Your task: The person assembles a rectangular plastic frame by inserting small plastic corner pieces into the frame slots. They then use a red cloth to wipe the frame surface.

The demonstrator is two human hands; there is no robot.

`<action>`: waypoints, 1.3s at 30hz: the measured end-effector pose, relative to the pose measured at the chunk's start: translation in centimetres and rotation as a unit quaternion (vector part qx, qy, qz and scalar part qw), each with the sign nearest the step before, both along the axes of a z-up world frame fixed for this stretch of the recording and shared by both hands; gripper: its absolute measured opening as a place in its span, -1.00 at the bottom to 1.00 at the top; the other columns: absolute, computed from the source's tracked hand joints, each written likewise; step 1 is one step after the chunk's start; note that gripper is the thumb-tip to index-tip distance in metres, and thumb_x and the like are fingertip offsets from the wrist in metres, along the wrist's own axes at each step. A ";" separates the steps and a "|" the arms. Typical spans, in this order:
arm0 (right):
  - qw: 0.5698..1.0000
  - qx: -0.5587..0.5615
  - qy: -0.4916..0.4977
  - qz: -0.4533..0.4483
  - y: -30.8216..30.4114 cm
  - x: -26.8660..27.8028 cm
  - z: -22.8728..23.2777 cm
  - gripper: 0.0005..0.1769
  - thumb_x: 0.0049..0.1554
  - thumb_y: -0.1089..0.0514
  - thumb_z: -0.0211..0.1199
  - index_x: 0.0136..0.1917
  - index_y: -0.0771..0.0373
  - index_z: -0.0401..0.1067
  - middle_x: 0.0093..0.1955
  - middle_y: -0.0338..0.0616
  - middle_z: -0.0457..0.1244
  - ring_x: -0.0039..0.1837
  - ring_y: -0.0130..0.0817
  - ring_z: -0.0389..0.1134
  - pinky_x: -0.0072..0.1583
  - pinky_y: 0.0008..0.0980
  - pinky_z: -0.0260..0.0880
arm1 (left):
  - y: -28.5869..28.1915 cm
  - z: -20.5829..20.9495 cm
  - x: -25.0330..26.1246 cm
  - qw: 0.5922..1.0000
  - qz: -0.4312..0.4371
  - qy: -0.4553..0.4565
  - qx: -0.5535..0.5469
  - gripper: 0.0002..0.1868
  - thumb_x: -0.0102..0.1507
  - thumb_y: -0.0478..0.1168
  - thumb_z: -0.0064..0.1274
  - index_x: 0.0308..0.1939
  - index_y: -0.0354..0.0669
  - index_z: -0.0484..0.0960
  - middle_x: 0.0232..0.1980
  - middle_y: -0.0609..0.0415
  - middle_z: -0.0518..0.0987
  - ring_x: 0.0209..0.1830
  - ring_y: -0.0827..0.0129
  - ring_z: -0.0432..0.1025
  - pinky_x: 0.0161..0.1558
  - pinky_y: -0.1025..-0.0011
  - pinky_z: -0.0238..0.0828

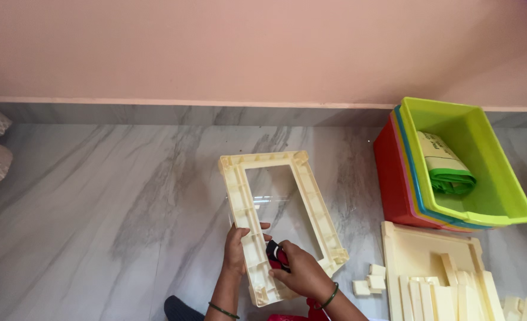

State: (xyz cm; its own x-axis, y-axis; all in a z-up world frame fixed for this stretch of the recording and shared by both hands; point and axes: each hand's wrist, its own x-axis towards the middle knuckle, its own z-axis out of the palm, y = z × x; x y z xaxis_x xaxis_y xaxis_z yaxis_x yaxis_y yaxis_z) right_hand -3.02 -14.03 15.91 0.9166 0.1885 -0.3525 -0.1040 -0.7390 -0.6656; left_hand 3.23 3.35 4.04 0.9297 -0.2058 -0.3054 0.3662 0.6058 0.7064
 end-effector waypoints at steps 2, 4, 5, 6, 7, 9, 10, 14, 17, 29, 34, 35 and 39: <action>1.000 -0.009 0.011 0.000 -0.1 0.1 -0.6 -0.44 0.00 0.02 0.44 0.15 0.29 0.30 -0.04 0.09 0.36 0.03 0.04 0.44 0.06 -0.13 0.42 | -0.1 -1.6 0.3 0.997 0.017 0.077 0.023 -0.47 0.22 -0.18 -0.30 0.27 -0.22 0.32 0.04 -0.27 0.61 -0.18 0.00 0.56 -0.20 0.09 0.54; 0.999 -0.021 0.032 0.007 -0.1 0.3 -1.5 -0.50 0.02 0.03 0.41 0.13 0.28 0.32 -0.03 0.10 0.36 0.05 0.06 0.44 0.08 -0.11 0.42 | 0.0 -3.3 0.6 0.991 0.037 0.108 0.076 -0.46 0.24 -0.18 -0.26 0.32 -0.18 0.32 0.11 -0.23 0.58 -0.06 0.03 0.53 -0.09 0.11 0.51; 0.999 -0.028 0.043 0.009 -0.2 0.4 -2.1 -0.52 0.04 0.03 0.39 0.12 0.27 0.32 -0.02 0.10 0.36 0.05 0.07 0.44 0.09 -0.11 0.41 | 0.0 -4.0 0.9 0.987 0.047 0.101 0.117 -0.45 0.25 -0.20 -0.23 0.34 -0.20 0.33 0.17 -0.20 0.56 0.03 0.08 0.51 0.00 0.14 0.50; 0.999 -0.027 0.034 0.020 -0.2 0.3 -2.7 -0.54 0.04 0.05 0.38 0.12 0.28 0.32 -0.02 0.12 0.35 0.06 0.09 0.43 0.09 -0.09 0.40 | 0.0 -4.8 0.9 0.981 0.058 0.093 0.157 -0.44 0.27 -0.21 -0.20 0.37 -0.23 0.34 0.22 -0.17 0.54 0.13 0.13 0.49 0.09 0.17 0.49; 0.999 -0.025 0.025 0.030 0.0 0.3 -3.3 -0.56 0.05 0.07 0.36 0.11 0.28 0.31 -0.01 0.13 0.35 0.07 0.12 0.41 0.09 -0.07 0.39 | 0.0 -5.4 0.9 0.976 0.061 0.097 0.187 -0.42 0.26 -0.23 -0.18 0.39 -0.22 0.31 0.24 -0.15 0.52 0.16 0.13 0.47 0.14 0.19 0.44; 0.998 -0.023 0.015 0.048 0.2 0.2 -4.4 -0.62 0.08 0.10 0.32 0.09 0.28 0.30 0.00 0.16 0.34 0.09 0.15 0.39 0.10 -0.03 0.38 | 0.0 -6.4 0.8 0.962 0.068 0.103 0.244 -0.37 0.23 -0.25 -0.14 0.42 -0.19 0.27 0.28 -0.13 0.49 0.23 0.14 0.43 0.23 0.22 0.35; 0.998 -0.022 0.015 0.057 0.4 0.1 -4.9 -0.66 0.11 0.10 0.29 0.07 0.29 0.30 0.00 0.17 0.35 0.09 0.16 0.38 0.09 -0.02 0.37 | 0.0 -6.7 0.8 0.957 0.068 0.095 0.264 -0.36 0.22 -0.25 -0.13 0.42 -0.20 0.27 0.28 -0.13 0.50 0.23 0.13 0.43 0.24 0.22 0.35; 0.995 -0.026 0.046 0.087 0.7 0.2 -5.4 -0.71 0.13 0.18 0.18 0.10 0.26 0.26 -0.04 0.20 0.35 0.07 0.19 0.38 0.08 0.02 0.35 | 0.1 -7.7 1.0 0.934 0.049 0.068 0.349 -0.36 0.19 -0.24 -0.13 0.38 -0.29 0.38 0.27 -0.23 0.55 0.24 0.03 0.47 0.27 0.20 0.36; 0.996 -0.032 0.068 0.056 0.8 0.4 -5.1 -0.76 0.14 0.16 0.14 0.08 0.23 0.28 -0.13 0.17 0.39 0.02 0.15 0.44 0.07 -0.02 0.39 | 0.1 -8.3 1.1 0.911 0.047 0.074 0.402 -0.31 0.22 -0.20 -0.09 0.46 -0.26 0.26 0.44 -0.24 0.29 0.42 -0.01 0.25 0.37 0.20 0.18; 0.975 0.164 -0.141 -0.042 -2.1 -0.7 -5.8 -0.57 0.01 0.49 0.06 0.12 0.27 0.47 -0.06 0.04 0.38 -0.13 -0.23 0.48 -0.03 -0.36 0.50 | -0.4 0.7 -2.9 0.903 -0.005 -0.012 0.430 -0.43 0.20 -0.17 0.00 0.32 -0.14 0.51 0.29 -0.16 0.49 0.29 0.09 0.44 0.23 0.24 0.43; 0.943 0.288 -0.009 -0.166 -2.8 -2.0 -6.1 -0.52 0.08 0.48 0.00 0.21 0.24 0.48 -0.06 -0.10 0.41 -0.06 -0.35 0.44 -0.01 -0.37 0.49 | 1.7 1.1 -8.0 0.891 -0.061 0.025 0.450 -0.50 0.19 -0.21 0.03 0.23 -0.19 0.58 0.23 -0.07 0.55 0.22 0.15 0.49 0.22 0.33 0.38; 0.934 0.312 -0.001 -0.177 -2.6 -2.4 -6.3 -0.51 0.08 0.49 0.01 0.22 0.24 0.47 -0.07 -0.10 0.41 -0.05 -0.35 0.43 0.02 -0.38 0.49 | 2.2 0.4 -8.1 0.909 -0.044 0.039 0.412 -0.50 0.19 -0.23 0.02 0.22 -0.22 0.59 0.20 -0.06 0.60 0.22 0.18 0.50 0.23 0.35 0.36; 0.949 0.293 -0.044 -0.105 -0.8 -3.2 -7.6 -0.53 0.05 0.50 0.05 0.20 0.28 0.46 0.09 -0.05 0.38 0.15 -0.32 0.44 0.18 -0.40 0.44 | 3.2 -3.7 -6.1 0.941 -0.021 0.221 0.255 -0.56 0.34 -0.12 -0.04 0.20 -0.28 0.67 0.06 -0.28 0.62 0.18 -0.45 0.42 0.23 -0.25 0.24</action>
